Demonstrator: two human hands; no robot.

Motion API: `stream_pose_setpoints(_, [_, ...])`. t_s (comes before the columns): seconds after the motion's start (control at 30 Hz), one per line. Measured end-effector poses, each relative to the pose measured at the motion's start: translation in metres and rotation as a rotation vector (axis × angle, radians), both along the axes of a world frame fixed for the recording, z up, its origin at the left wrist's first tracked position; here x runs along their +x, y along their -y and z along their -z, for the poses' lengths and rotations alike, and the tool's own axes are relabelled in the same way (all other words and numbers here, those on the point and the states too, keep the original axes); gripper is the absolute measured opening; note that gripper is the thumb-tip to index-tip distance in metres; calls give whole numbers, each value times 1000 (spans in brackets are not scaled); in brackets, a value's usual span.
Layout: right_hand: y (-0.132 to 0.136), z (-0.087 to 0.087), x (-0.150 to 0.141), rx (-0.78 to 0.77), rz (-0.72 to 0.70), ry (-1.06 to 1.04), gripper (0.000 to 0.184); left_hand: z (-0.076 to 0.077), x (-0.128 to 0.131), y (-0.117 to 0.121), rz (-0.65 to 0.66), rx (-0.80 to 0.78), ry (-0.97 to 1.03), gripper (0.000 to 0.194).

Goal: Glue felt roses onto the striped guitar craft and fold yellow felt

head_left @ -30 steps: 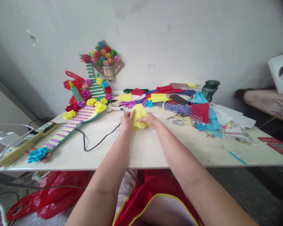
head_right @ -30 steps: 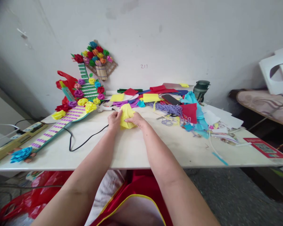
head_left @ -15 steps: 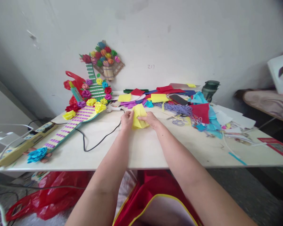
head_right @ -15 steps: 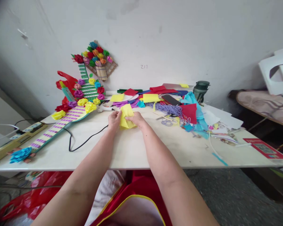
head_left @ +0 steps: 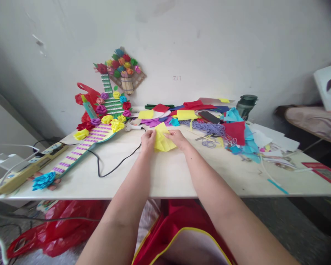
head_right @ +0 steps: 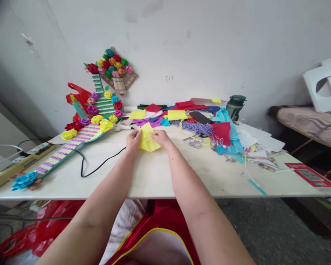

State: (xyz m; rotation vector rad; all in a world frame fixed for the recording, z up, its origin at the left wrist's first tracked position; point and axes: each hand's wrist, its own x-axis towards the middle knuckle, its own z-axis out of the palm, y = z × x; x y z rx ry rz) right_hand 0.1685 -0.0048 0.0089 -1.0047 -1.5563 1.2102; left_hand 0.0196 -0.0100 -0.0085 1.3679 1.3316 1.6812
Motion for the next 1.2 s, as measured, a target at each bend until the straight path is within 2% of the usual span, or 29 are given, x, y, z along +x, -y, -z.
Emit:
stream_pose_setpoints(0.23, [0, -1, 3, 15, 42, -28, 22, 3, -3, -3, -3, 6, -18, 22])
stream_pose_setpoints(0.4, [-2, 1, 4, 2, -16, -85, 20, 5, -5, -6, 12, -9, -16, 25])
stream_pose_setpoints(0.6, [1, -2, 3, 8, -78, -154, 30, 6, -6, -8, -21, -43, -4, 24])
stream_pose_setpoints(0.8, [-1, 0, 3, 56, -67, -116, 38, 8, -8, -9, -33, -36, -3, 26])
stream_pose_setpoints(1.07, [-4, 2, 5, 152, -98, -72, 28, 9, -8, -12, 3, -64, 85, 25])
stream_pose_setpoints(1.2, [-3, 0, 6, 204, -63, -17, 26, 9, -7, -14, 18, -88, 128, 26])
